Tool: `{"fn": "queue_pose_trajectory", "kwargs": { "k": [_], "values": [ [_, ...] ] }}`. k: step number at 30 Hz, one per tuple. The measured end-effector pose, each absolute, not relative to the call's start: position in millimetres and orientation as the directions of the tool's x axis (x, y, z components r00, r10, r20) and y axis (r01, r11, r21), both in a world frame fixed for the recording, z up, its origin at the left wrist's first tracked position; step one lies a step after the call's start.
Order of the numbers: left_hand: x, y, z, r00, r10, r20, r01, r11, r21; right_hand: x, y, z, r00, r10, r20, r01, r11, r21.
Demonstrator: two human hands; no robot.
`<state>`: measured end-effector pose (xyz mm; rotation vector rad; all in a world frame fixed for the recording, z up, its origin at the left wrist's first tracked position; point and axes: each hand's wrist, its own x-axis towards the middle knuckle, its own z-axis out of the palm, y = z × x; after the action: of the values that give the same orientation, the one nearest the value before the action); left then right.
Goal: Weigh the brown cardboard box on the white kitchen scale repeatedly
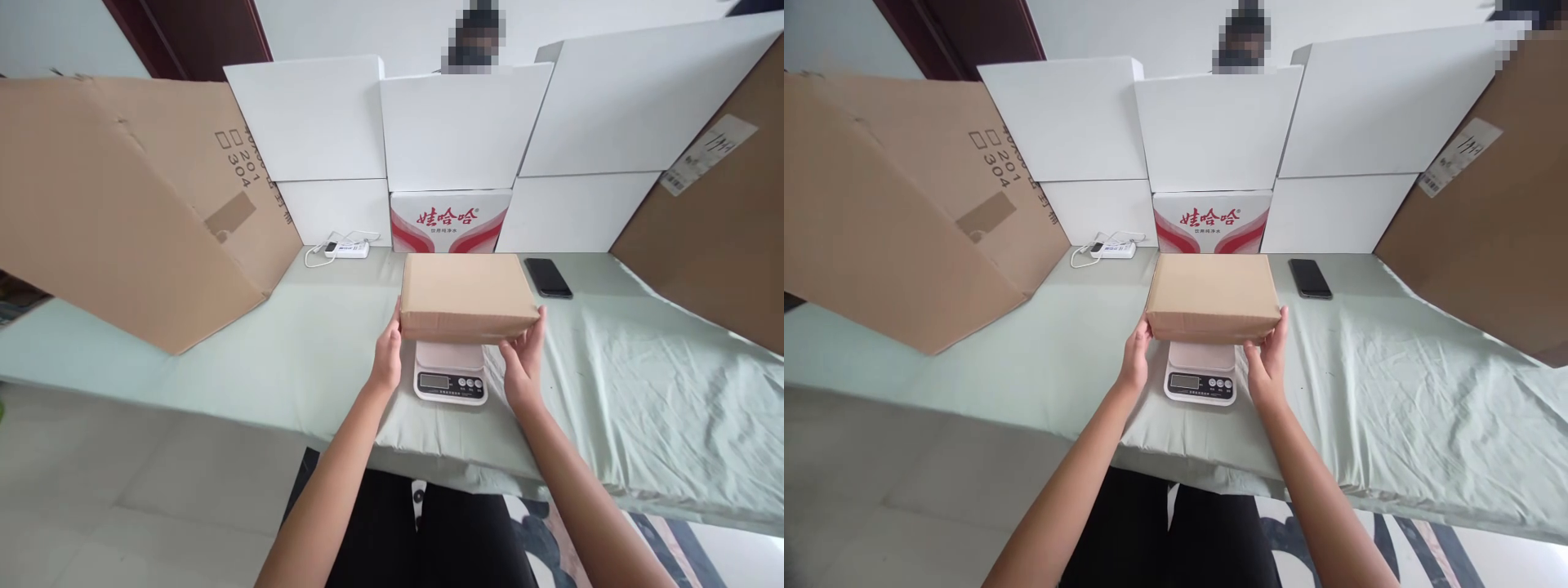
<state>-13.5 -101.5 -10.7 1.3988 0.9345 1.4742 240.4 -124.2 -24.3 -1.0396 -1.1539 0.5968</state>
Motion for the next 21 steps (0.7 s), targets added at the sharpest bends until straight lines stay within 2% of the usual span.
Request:
{"fn": "queue_pose_trajectory", "kwargs": {
  "k": [11,21],
  "values": [
    [-16.9,-127.7,-20.7,0.034,0.941,0.336,-0.128,-0.329,0.936,236.1,-148.2,-27.5,0.363,0.787,0.499,0.168,0.472,-0.866],
    [-17.2,-128.2,-15.6,0.045,0.948,0.315,-0.123,-0.308,0.944,232.7,-149.1,-19.1,0.405,0.782,0.473,0.15,0.454,-0.878]
  ]
}}
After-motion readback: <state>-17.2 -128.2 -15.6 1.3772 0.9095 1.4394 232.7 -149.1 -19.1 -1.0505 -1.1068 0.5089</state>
